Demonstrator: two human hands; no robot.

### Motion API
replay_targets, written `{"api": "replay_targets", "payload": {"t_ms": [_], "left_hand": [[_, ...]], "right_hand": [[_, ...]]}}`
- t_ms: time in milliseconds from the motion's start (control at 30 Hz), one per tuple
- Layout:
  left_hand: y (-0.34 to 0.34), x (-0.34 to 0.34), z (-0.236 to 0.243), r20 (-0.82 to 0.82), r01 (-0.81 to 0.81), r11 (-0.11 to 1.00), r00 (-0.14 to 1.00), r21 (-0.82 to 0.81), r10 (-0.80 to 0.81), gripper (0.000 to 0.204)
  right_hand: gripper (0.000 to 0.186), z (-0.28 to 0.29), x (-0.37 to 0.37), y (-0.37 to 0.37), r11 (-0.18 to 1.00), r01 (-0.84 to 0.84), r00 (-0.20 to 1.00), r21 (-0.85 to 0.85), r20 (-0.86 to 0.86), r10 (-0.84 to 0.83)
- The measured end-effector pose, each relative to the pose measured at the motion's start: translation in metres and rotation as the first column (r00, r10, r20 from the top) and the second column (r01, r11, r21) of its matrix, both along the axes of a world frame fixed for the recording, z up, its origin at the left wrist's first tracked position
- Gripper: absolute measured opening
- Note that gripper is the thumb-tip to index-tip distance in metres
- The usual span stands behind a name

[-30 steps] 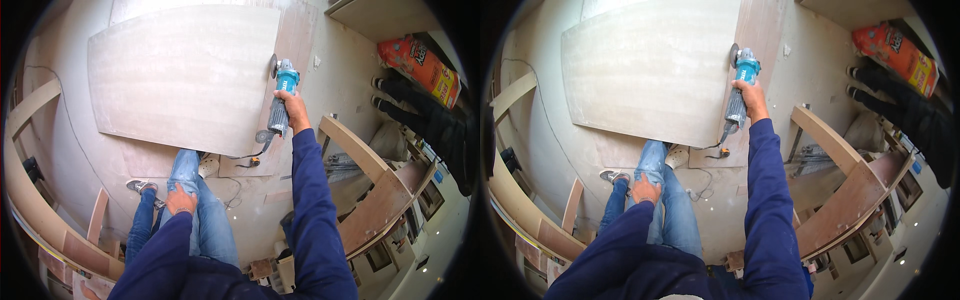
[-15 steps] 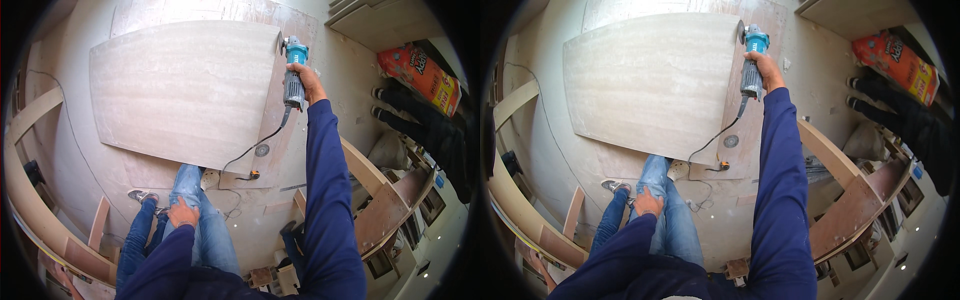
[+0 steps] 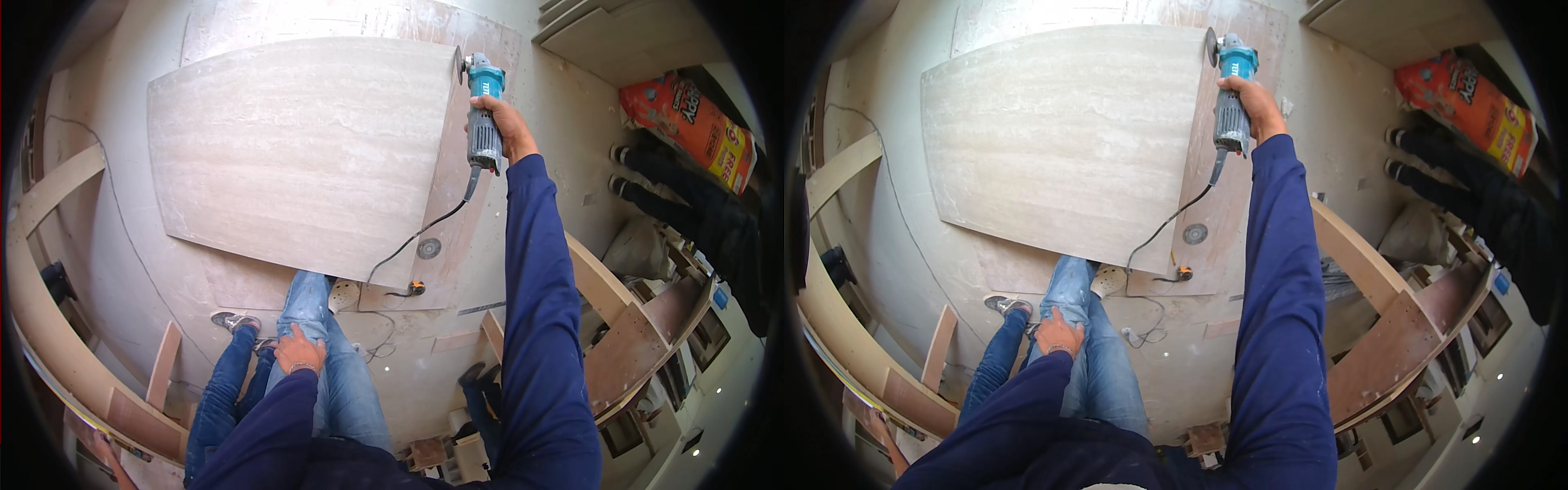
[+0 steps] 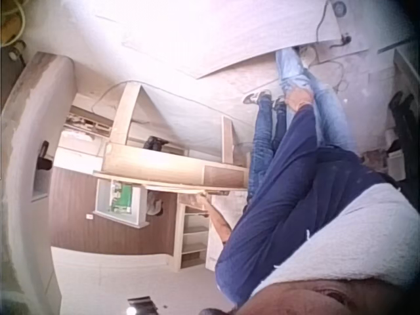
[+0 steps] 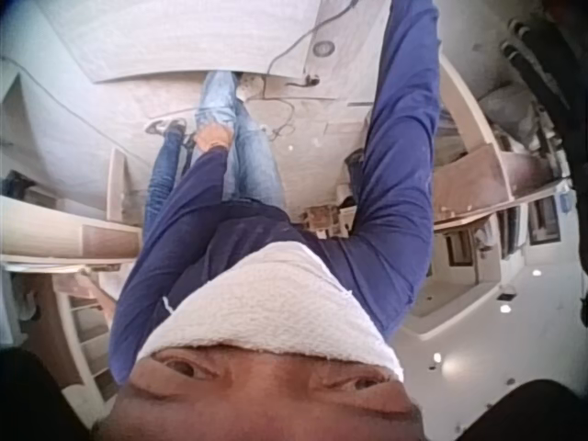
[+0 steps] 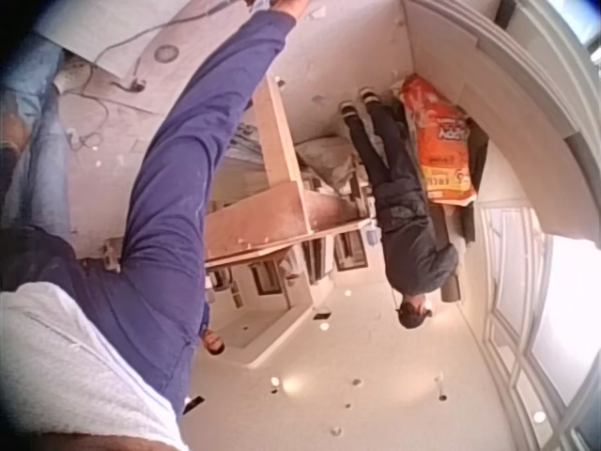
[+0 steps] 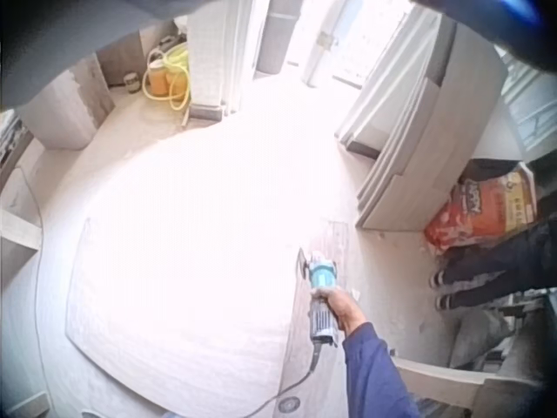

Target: Cutting and measuring a large tile using an angle grinder and tape measure in a renovation setting.

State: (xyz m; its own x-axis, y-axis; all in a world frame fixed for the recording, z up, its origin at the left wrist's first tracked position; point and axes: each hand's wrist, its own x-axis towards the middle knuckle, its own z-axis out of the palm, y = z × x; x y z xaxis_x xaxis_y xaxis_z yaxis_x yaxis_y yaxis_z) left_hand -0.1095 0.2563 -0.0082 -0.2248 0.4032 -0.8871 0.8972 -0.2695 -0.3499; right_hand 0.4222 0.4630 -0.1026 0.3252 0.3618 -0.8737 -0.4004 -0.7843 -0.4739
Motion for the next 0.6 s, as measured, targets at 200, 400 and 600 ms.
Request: {"api": "replay_targets", "payload": {"t_ms": [200,400,600], "left_hand": [[-0.002,0.000,0.002,0.035,-0.017,0.999,0.999,0.027,0.016,0.081],[-0.005,0.000,0.001,0.035,-0.029,1.000,0.999,0.012,0.029,0.082],[-0.008,0.001,0.004,0.059,-0.007,0.999,0.998,0.047,0.004,0.081]], "right_hand": [[0.036,0.001,-0.016,-0.027,0.999,0.019,1.000,-0.032,-0.018,-0.020],[0.032,0.006,-0.055,-0.094,0.998,0.035,0.997,-0.045,-0.066,-0.038],[0.028,0.012,-0.104,-0.167,0.993,0.106,0.988,-0.053,-0.112,-0.111]]}}
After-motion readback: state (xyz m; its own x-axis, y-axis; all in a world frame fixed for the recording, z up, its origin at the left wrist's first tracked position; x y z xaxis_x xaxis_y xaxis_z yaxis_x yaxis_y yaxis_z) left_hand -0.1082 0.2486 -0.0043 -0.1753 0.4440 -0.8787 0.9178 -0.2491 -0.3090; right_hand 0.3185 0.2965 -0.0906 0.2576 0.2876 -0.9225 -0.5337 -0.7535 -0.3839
